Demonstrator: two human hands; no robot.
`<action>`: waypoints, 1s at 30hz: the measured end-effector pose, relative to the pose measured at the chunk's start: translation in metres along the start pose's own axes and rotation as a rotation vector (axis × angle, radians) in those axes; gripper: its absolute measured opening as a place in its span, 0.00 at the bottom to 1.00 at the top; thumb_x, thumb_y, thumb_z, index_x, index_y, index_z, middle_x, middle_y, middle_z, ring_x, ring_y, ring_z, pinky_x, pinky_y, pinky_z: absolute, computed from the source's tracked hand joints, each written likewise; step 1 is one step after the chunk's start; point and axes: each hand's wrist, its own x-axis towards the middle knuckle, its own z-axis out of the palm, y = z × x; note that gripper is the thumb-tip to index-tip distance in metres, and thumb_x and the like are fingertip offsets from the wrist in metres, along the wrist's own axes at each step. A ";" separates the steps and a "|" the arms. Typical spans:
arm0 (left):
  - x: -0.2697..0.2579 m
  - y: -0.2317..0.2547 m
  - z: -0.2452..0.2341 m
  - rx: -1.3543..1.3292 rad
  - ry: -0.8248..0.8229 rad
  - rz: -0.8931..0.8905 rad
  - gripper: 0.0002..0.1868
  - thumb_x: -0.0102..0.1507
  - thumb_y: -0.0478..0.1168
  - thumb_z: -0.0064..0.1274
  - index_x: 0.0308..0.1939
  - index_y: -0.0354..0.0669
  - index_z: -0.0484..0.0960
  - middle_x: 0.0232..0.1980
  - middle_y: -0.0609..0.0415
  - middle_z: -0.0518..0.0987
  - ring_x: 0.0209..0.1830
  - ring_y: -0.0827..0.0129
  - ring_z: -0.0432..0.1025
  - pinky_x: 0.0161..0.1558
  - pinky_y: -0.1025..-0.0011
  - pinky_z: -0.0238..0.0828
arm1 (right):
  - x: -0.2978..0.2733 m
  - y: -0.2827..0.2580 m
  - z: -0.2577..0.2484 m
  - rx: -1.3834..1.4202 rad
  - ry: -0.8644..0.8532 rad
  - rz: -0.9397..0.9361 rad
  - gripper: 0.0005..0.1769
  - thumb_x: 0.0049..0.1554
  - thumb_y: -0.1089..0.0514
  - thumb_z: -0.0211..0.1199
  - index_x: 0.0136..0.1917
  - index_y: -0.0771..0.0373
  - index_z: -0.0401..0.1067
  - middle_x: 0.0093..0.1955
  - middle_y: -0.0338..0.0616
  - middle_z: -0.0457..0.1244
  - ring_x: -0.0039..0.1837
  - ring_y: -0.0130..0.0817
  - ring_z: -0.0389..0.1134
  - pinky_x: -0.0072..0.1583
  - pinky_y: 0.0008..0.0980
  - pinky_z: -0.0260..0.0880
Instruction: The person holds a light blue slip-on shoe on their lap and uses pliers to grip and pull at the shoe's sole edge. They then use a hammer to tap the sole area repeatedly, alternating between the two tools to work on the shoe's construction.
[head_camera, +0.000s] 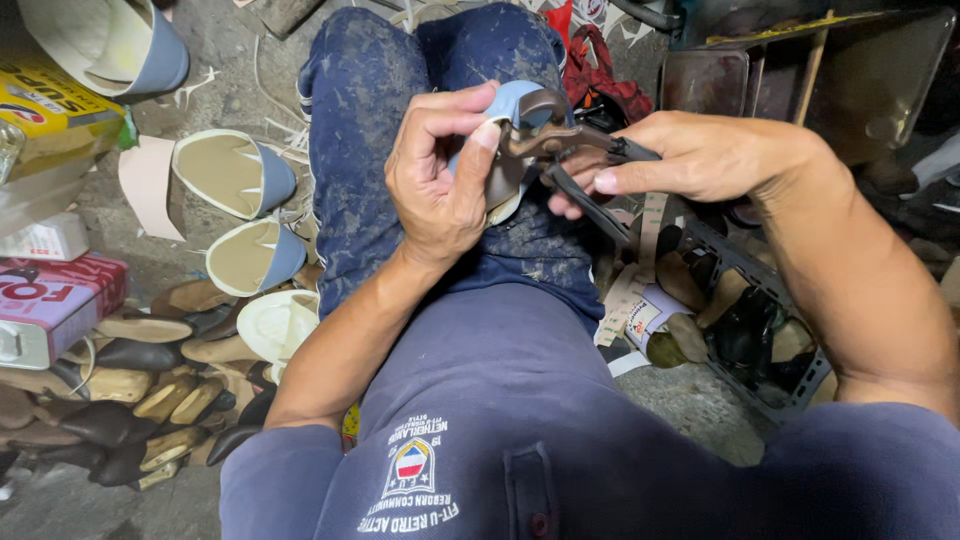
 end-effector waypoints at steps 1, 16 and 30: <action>0.000 -0.001 0.000 0.005 -0.003 0.008 0.09 0.71 0.42 0.50 0.43 0.39 0.75 0.49 0.43 0.79 0.53 0.54 0.79 0.57 0.63 0.78 | 0.000 0.000 -0.001 0.083 -0.012 -0.003 0.24 0.63 0.47 0.49 0.59 0.64 0.78 0.56 0.40 0.74 0.59 0.28 0.72 0.66 0.28 0.68; 0.003 -0.027 -0.037 0.229 -0.460 -0.125 0.54 0.66 0.59 0.63 0.81 0.50 0.40 0.72 0.46 0.78 0.73 0.54 0.76 0.75 0.62 0.69 | -0.091 -0.024 0.061 -1.044 0.248 0.473 0.37 0.57 0.57 0.60 0.78 0.55 0.57 0.56 0.42 0.68 0.36 0.41 0.79 0.30 0.38 0.90; 0.002 -0.017 -0.028 0.412 -0.442 0.085 0.29 0.66 0.42 0.60 0.70 0.43 0.68 0.69 0.49 0.76 0.65 0.54 0.76 0.65 0.60 0.68 | -0.017 -0.004 0.093 0.090 0.373 0.025 0.26 0.64 0.47 0.47 0.69 0.63 0.68 0.62 0.40 0.70 0.64 0.29 0.70 0.70 0.32 0.65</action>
